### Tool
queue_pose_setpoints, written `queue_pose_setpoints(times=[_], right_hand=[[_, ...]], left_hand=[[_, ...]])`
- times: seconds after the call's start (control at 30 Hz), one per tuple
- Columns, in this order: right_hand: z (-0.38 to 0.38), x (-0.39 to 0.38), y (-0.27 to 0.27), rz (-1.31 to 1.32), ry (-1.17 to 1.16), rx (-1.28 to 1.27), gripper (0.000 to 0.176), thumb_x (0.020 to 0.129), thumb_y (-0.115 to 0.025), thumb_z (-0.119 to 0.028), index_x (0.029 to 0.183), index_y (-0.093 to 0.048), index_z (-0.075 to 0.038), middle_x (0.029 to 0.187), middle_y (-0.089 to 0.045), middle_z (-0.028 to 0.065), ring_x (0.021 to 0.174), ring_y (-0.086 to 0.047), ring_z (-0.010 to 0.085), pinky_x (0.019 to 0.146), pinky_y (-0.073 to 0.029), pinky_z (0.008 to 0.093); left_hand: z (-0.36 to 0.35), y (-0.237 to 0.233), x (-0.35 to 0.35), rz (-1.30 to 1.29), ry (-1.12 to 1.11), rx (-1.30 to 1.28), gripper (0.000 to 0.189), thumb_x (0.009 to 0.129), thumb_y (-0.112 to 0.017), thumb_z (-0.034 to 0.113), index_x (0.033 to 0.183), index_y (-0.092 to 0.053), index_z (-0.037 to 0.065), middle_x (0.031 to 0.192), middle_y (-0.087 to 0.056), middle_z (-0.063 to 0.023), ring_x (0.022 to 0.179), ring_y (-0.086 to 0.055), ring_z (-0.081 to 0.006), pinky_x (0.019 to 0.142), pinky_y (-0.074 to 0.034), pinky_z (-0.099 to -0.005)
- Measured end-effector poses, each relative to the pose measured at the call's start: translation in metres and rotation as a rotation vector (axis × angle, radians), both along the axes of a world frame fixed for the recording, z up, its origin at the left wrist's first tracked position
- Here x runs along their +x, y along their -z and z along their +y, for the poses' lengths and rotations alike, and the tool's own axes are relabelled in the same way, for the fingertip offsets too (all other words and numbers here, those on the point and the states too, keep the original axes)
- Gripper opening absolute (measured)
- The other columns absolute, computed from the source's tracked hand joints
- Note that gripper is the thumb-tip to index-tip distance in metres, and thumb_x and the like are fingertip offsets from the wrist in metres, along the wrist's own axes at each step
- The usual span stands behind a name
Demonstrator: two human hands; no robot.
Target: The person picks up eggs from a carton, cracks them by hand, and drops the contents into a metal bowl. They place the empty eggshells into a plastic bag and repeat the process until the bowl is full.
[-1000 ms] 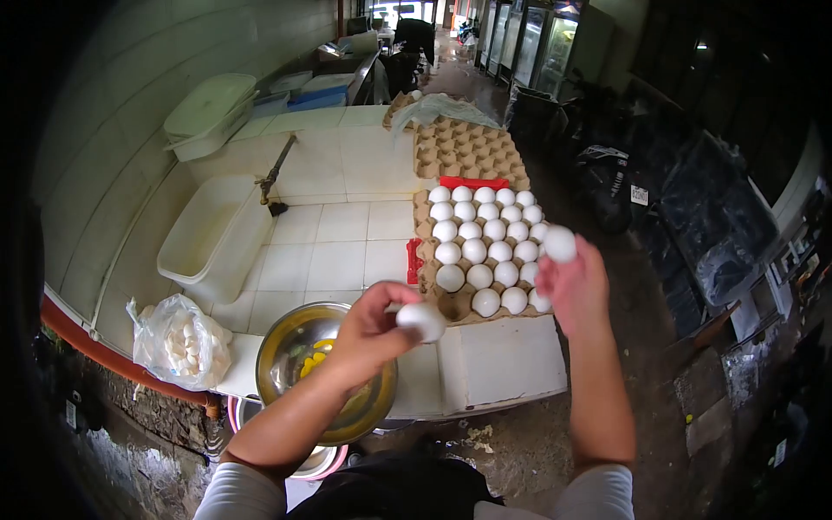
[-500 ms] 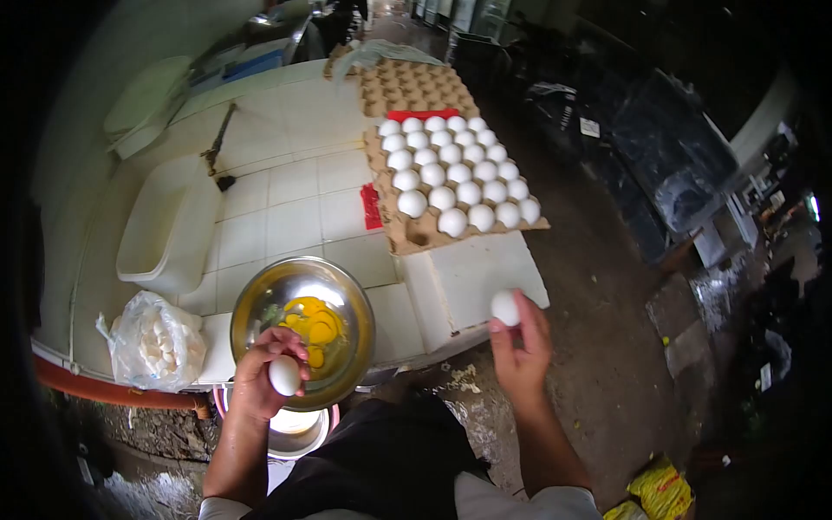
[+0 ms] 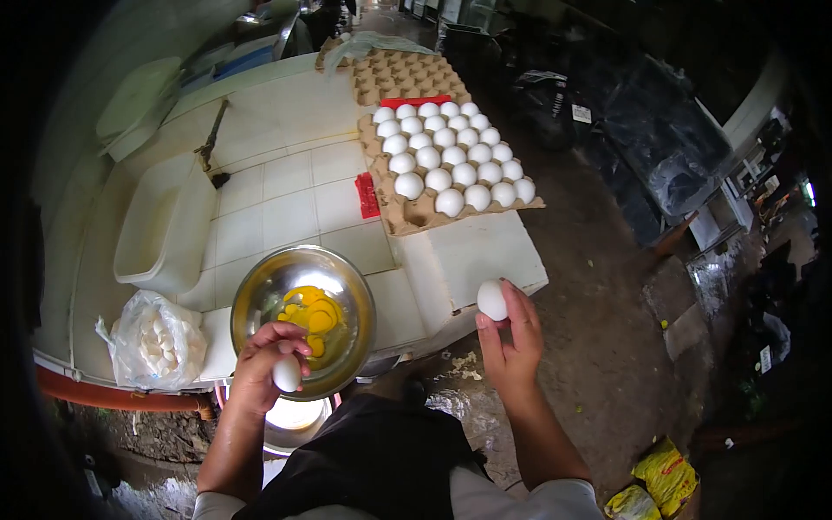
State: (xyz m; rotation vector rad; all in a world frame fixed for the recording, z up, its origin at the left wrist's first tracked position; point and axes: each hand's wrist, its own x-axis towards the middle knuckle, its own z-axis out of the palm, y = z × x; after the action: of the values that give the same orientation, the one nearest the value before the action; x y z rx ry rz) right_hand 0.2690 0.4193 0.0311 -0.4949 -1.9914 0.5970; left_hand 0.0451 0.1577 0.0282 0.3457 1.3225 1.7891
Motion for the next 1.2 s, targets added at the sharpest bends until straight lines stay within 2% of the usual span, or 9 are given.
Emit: queue_pose_setpoints(times=[0.03,0.07,0.1,0.13,0.2,0.23,0.7,1.1,1.2], right_hand=[[-0.010,-0.005,-0.007,0.004,-0.017,-0.005,0.046,0.090,-0.066,-0.009,0.133,-0.052,0.002,0.118,-0.062,0.0189,0.097,-0.066,0.0227,0.076,-0.054,0.0297],[-0.022,-0.011,-0.013,0.067,-0.164,-0.457,0.046,0.094,-0.061,-0.016,0.135,-0.049,0.000,0.114,-0.063,0.0173,0.089,-0.066,0.0211,0.071,-0.053,0.0291],[-0.032,-0.019,-0.014,0.117,-0.315,-0.914,0.047,0.097,-0.056,-0.023,0.137,-0.046,-0.002,0.110,-0.065,0.0158,0.080,-0.066,0.0194,0.067,-0.052,0.0286],[-0.039,-0.029,-0.011,0.103,-0.347,-0.933,0.047,0.097,-0.056,-0.023,0.137,-0.046,-0.002,0.110,-0.065,0.0158,0.080,-0.066,0.0194,0.067,-0.052,0.0286],[-0.052,-0.053,-0.002,0.059,-0.767,-1.564,0.048,0.100,-0.044,-0.038,0.135,-0.044,-0.005,0.102,-0.066,0.0144,0.070,-0.063,0.0179,0.059,-0.047,0.0268],[-0.061,-0.065,0.006,-0.035,-0.759,-1.609,0.050,0.100,-0.038,-0.045,0.130,-0.047,-0.005,0.098,-0.067,0.0141,0.069,-0.063,0.0172,0.059,-0.047,0.0273],[-0.125,-0.147,0.062,-0.439,-0.706,-1.370,0.049,0.102,-0.041,-0.051,0.115,-0.055,-0.006,0.087,-0.061,0.0030,0.059,-0.055,0.0077,0.048,-0.043,0.0205],[-0.114,-0.178,0.075,-0.640,-0.722,-1.324,0.045,0.103,-0.040,-0.049,0.112,-0.055,-0.007,0.079,-0.055,0.0009,0.058,-0.051,0.0049,0.047,-0.040,0.0189],[-0.108,-0.186,0.072,-0.667,-0.735,-1.106,0.042,0.102,-0.044,-0.045,0.112,-0.054,-0.005,0.083,-0.060,0.0058,0.061,-0.058,0.0139,0.053,-0.047,0.0272]], left_hand=[[0.001,-0.011,0.004,0.062,0.003,-0.075,0.029,0.083,-0.061,0.009,0.112,-0.062,0.003,0.094,-0.067,-0.0121,0.071,-0.066,-0.0205,0.055,-0.056,-0.0292],[-0.001,0.001,0.004,0.156,0.041,0.036,0.037,0.082,-0.068,0.005,0.119,-0.062,0.004,0.096,-0.067,-0.0091,0.076,-0.064,-0.0154,0.066,-0.053,-0.0248],[0.000,0.000,0.006,0.257,0.066,0.041,0.043,0.081,-0.072,0.005,0.122,-0.062,0.005,0.098,-0.067,-0.0076,0.077,-0.062,-0.0126,0.070,-0.051,-0.0235],[0.003,-0.003,0.007,0.356,0.088,0.039,0.048,0.080,-0.075,0.005,0.126,-0.062,0.006,0.099,-0.067,-0.0062,0.078,-0.060,-0.0099,0.073,-0.049,-0.0221],[0.007,-0.004,0.007,0.490,0.132,-0.021,0.055,0.079,-0.080,0.008,0.130,-0.061,0.008,0.101,-0.066,-0.0041,0.077,-0.056,-0.0067,0.072,-0.046,-0.0212],[0.009,-0.011,0.008,0.517,0.120,-0.071,0.052,0.079,-0.080,0.010,0.128,-0.063,0.008,0.100,-0.065,-0.0039,0.078,-0.056,-0.0069,0.073,-0.046,-0.0217],[-0.015,0.030,-0.010,0.866,-0.093,-0.362,0.037,0.076,-0.075,0.021,0.107,-0.070,0.001,0.096,-0.071,-0.0140,0.087,-0.070,-0.0238,0.081,-0.053,-0.0323],[-0.011,0.057,-0.033,0.863,-0.181,-0.420,0.034,0.073,-0.073,0.026,0.104,-0.073,0.010,0.089,-0.071,-0.0155,0.080,-0.070,-0.0317,0.073,-0.056,-0.0367],[-0.013,0.053,-0.042,0.871,-0.163,-0.410,0.034,0.073,-0.073,0.025,0.104,-0.073,0.010,0.086,-0.070,-0.0155,0.077,-0.069,-0.0314,0.070,-0.056,-0.0370]])
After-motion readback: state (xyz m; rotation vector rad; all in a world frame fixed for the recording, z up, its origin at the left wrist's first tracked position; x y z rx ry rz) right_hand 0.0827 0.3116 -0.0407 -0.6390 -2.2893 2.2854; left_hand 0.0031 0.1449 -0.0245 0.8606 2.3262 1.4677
